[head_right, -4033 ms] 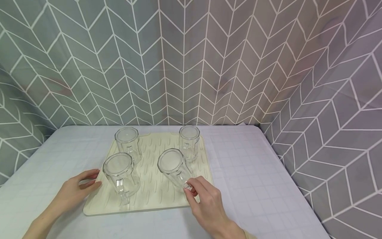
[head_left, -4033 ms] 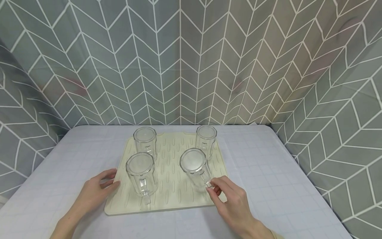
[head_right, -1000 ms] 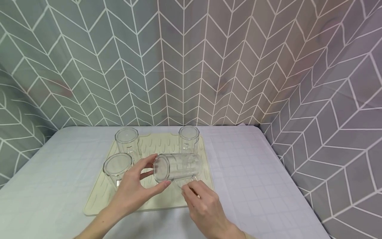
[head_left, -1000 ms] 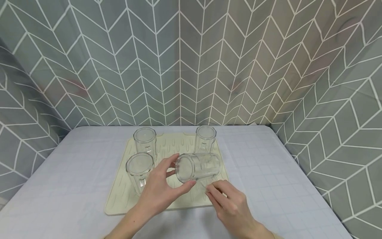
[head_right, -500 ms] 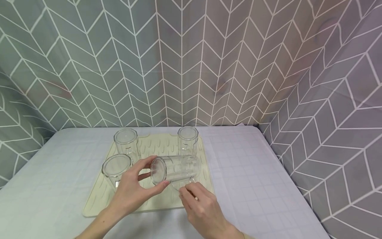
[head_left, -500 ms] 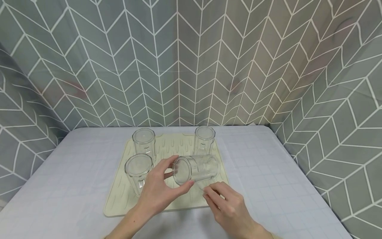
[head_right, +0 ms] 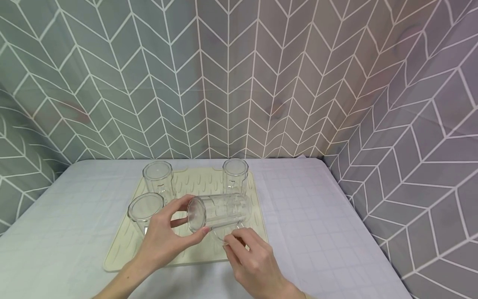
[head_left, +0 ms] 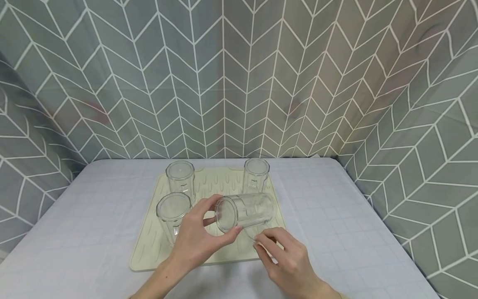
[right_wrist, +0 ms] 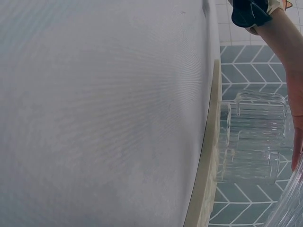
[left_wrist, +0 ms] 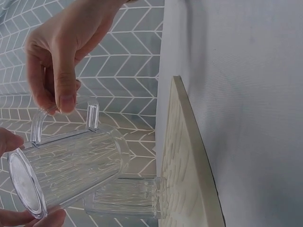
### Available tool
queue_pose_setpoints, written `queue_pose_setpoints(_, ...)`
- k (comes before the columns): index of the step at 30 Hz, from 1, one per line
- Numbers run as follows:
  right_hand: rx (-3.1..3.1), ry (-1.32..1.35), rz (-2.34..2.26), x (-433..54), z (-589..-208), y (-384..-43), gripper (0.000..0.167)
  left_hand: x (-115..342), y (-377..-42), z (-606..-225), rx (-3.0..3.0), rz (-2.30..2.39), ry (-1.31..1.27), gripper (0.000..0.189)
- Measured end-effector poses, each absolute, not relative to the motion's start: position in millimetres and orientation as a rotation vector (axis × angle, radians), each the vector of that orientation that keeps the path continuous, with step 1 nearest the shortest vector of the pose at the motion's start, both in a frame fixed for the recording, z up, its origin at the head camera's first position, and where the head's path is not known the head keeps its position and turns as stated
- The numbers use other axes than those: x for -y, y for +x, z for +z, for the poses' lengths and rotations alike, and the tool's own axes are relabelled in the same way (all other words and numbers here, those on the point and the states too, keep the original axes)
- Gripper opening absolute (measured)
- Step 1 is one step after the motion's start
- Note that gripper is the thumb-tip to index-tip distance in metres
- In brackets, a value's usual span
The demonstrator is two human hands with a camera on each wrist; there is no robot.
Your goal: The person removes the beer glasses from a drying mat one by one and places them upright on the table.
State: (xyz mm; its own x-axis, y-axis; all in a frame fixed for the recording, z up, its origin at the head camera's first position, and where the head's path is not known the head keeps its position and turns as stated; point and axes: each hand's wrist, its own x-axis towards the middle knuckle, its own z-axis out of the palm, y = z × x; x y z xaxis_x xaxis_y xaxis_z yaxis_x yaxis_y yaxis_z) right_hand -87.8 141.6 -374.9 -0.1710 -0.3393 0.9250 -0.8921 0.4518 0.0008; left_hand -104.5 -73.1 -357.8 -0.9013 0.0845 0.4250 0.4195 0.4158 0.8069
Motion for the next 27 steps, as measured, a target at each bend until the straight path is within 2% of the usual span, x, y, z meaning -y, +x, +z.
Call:
queue_pose_setpoints(4,1.727,1.058,0.712,-141.1,-374.3,-87.2,0.011,73.1,-104.6,-357.7,2.351,-1.471,-0.435,0.069)
queue_pose_setpoints(8,1.728,1.041,0.700,-139.9,-372.8,-86.4,0.021,73.0,-104.7,-358.0,2.350,-1.460,-0.433,0.068)
queue_pose_setpoints(27,1.705,0.997,0.717,-140.1,-371.6,-89.0,0.021,73.9,-105.4,-358.2,2.320,-1.431,-0.398,0.067)
